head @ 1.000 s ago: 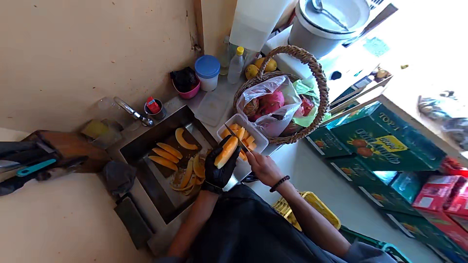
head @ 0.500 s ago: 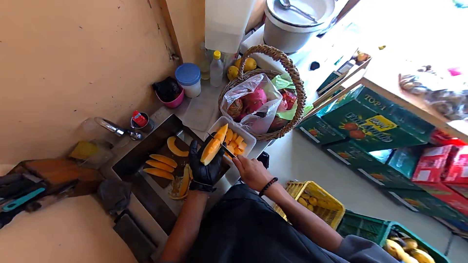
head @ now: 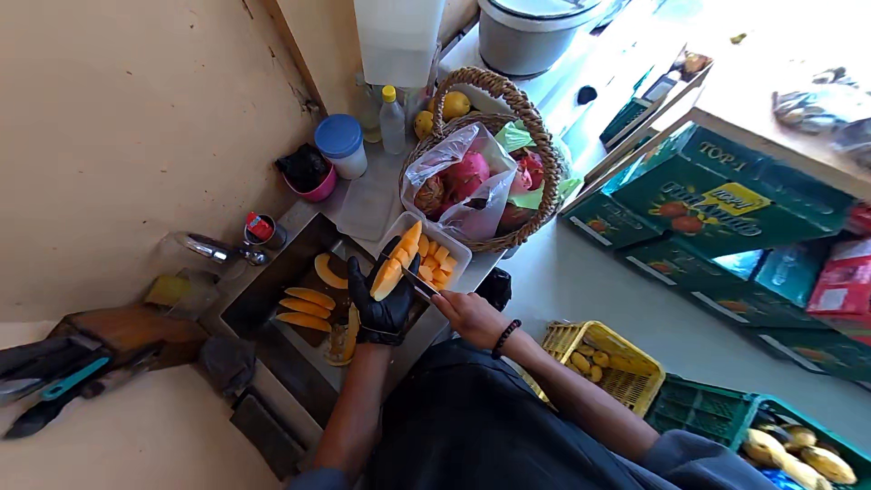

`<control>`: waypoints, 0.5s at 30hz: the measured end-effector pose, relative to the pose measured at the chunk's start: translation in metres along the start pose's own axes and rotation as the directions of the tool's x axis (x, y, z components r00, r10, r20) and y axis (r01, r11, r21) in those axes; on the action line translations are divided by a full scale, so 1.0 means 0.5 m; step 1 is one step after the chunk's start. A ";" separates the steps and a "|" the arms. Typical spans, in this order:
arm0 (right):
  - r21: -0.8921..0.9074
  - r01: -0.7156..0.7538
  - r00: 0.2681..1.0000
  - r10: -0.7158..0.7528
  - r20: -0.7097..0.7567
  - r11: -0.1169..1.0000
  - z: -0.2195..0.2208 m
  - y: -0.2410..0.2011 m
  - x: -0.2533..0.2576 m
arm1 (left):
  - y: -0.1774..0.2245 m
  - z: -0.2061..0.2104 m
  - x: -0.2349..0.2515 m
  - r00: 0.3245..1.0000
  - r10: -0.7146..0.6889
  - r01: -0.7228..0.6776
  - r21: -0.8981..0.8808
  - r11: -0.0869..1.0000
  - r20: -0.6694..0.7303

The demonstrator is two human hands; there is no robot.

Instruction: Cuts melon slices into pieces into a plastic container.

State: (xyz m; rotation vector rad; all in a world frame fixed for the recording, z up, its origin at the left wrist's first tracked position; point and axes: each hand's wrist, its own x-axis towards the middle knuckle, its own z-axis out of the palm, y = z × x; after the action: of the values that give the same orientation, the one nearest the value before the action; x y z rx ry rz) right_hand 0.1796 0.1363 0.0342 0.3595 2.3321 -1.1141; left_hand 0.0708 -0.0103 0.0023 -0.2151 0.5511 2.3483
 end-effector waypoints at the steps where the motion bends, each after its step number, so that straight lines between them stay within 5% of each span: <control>1: 0.044 0.029 1.000 -0.030 0.007 0.999 0.000 0.011 0.001 | -0.003 -0.006 -0.002 1.000 0.005 -0.005 -0.003 1.000 -0.002; 7: -0.045 0.023 0.995 -0.028 -0.098 0.999 -0.025 -0.013 -0.056 | -0.015 -0.012 0.002 0.998 0.056 -0.056 -0.051 0.997 -0.012; 12: -0.209 -0.049 0.998 0.054 0.020 0.977 -0.012 -0.022 -0.037 | -0.029 -0.010 0.010 0.995 0.080 -0.083 -0.048 0.995 -0.067; 15: -0.075 0.048 0.994 -0.040 0.103 0.996 -0.026 0.007 -0.015 | -0.038 -0.013 0.010 0.994 0.093 -0.095 -0.028 0.995 -0.053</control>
State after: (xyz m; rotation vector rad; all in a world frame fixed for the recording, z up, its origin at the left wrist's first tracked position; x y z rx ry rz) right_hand 0.1829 0.1487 0.0431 0.2189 2.2958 -1.0349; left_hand 0.0800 0.0023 -0.0112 -0.2707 0.5614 2.4495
